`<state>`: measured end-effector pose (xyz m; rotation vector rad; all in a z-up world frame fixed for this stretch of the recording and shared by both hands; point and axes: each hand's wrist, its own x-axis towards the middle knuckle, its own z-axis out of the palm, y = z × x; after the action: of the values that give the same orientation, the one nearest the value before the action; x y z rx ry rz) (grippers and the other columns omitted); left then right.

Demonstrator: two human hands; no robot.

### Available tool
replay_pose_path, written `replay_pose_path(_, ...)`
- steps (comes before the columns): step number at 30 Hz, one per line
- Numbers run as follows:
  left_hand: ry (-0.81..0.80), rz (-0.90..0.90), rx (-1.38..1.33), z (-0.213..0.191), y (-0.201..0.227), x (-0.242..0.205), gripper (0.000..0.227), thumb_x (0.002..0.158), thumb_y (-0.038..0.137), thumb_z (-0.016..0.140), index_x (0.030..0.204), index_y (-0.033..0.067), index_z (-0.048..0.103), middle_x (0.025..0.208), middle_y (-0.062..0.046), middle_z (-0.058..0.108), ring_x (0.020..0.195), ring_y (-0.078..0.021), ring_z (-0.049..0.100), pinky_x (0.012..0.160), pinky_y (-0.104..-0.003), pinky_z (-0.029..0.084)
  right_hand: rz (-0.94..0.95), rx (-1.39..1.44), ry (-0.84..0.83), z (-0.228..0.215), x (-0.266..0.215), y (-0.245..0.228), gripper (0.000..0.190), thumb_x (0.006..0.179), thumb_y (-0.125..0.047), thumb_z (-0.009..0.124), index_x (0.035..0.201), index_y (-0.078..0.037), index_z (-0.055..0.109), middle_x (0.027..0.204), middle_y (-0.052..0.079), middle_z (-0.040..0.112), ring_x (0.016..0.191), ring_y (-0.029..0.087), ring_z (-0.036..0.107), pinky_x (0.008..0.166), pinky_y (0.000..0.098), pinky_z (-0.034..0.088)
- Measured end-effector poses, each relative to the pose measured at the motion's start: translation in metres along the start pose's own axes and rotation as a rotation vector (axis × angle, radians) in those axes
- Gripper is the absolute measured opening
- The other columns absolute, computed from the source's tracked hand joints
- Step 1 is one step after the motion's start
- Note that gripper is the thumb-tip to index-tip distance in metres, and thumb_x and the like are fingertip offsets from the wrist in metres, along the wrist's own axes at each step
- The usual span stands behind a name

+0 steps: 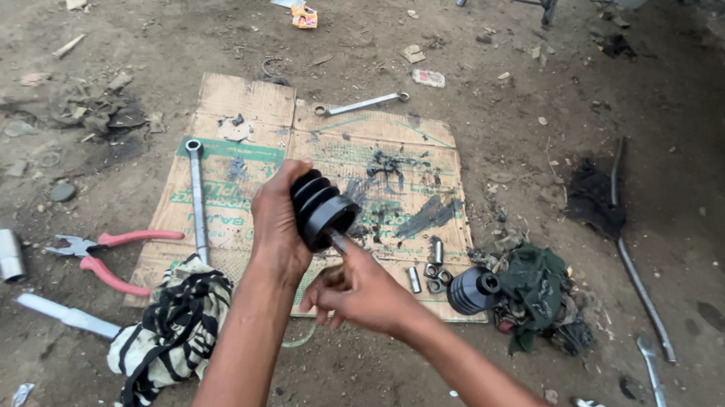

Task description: The person cleans a black rubber CV joint boot by hand and with a cloth, wiping grease from the inner and outer surfaces.

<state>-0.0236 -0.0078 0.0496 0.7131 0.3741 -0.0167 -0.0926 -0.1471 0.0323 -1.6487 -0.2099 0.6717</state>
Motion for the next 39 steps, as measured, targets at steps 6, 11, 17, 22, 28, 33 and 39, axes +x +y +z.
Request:
replay_pose_path(6, -0.166, 0.064, 0.099, 0.008, 0.013, -0.008, 0.02, 0.082, 0.022, 0.072, 0.092, 0.0086, 0.062, 0.083, -0.01, 0.07, 0.073, -0.02, 0.073, 0.065, -0.035, 0.066, -0.271, -0.825, 0.287, -0.01, 0.009, -0.001, 0.026, 0.088, -0.005, 0.062, 0.114, -0.001, 0.062, 0.086, 0.013, 0.076, 0.063, 0.02, 0.074, 0.063, 0.0354, 0.063)
replay_pose_path(11, -0.294, 0.023, 0.196, 0.006, 0.005, -0.009, 0.026, 0.083, 0.031, 0.073, 0.092, 0.0074, 0.065, 0.085, -0.009, 0.068, 0.077, -0.0183, 0.066, 0.071, -0.035, 0.055, -0.044, -1.27, 0.57, -0.028, 0.024, -0.002, 0.018, 0.095, -0.002, 0.055, 0.11, 0.001, 0.064, 0.093, 0.018, 0.07, 0.065, 0.028, 0.071, 0.056, 0.0437, 0.063)
replay_pose_path(17, -0.073, -0.063, 0.516, 0.007, -0.009, -0.005, 0.036, 0.075, 0.031, 0.083, 0.095, 0.0055, 0.066, 0.087, -0.009, 0.073, 0.081, -0.0181, 0.066, 0.08, -0.035, 0.052, -0.491, -1.785, 0.724, -0.051, 0.02, 0.019, 0.022, 0.077, -0.006, 0.065, 0.099, -0.003, 0.067, 0.106, 0.018, 0.066, 0.086, 0.028, 0.072, 0.066, 0.0483, 0.063)
replay_pose_path(22, -0.071, 0.002, 0.36, 0.008, -0.028, 0.001, 0.051, 0.065, 0.017, 0.087, 0.104, -0.0017, 0.06, 0.088, -0.012, 0.072, 0.081, -0.0233, 0.069, 0.081, -0.038, 0.058, 0.098, -1.569, 0.538, -0.052, 0.026, 0.044, 0.011, 0.091, -0.01, 0.065, 0.099, -0.005, 0.07, 0.108, 0.018, 0.067, 0.089, 0.03, 0.07, 0.074, 0.044, 0.063)
replay_pose_path(28, 0.048, -0.067, 0.464, 0.011, -0.032, -0.009, 0.064, 0.065, 0.017, 0.087, 0.115, 0.0038, 0.048, 0.09, -0.013, 0.068, 0.082, -0.0207, 0.071, 0.08, -0.036, 0.06, -0.077, -0.853, 0.349, -0.034, 0.027, 0.056, 0.028, 0.085, -0.011, 0.065, 0.108, 0.0, 0.055, 0.094, 0.017, 0.068, 0.077, 0.031, 0.073, 0.07, 0.0432, 0.062)
replay_pose_path(33, -0.097, -0.026, 0.525, 0.004, -0.039, -0.004, 0.058, 0.065, 0.024, 0.092, 0.107, -0.0024, 0.062, 0.09, -0.014, 0.072, 0.078, -0.0208, 0.072, 0.075, -0.03, 0.06, -0.077, -1.088, 0.419, -0.045, 0.017, 0.051, 0.02, 0.086, -0.01, 0.065, 0.105, -0.004, 0.063, 0.094, 0.02, 0.07, 0.086, 0.041, 0.068, 0.078, 0.0487, 0.057)
replay_pose_path(39, -0.043, -0.045, 0.387, 0.0, -0.052, 0.0, 0.049, 0.066, 0.03, 0.087, 0.101, -0.0024, 0.076, 0.087, -0.012, 0.078, 0.071, -0.0171, 0.073, 0.068, -0.03, 0.06, -0.146, -1.156, 0.607, -0.05, 0.021, 0.055, 0.026, 0.084, -0.005, 0.065, 0.11, -0.003, 0.064, 0.106, 0.022, 0.068, 0.098, 0.041, 0.066, 0.086, 0.0506, 0.054)
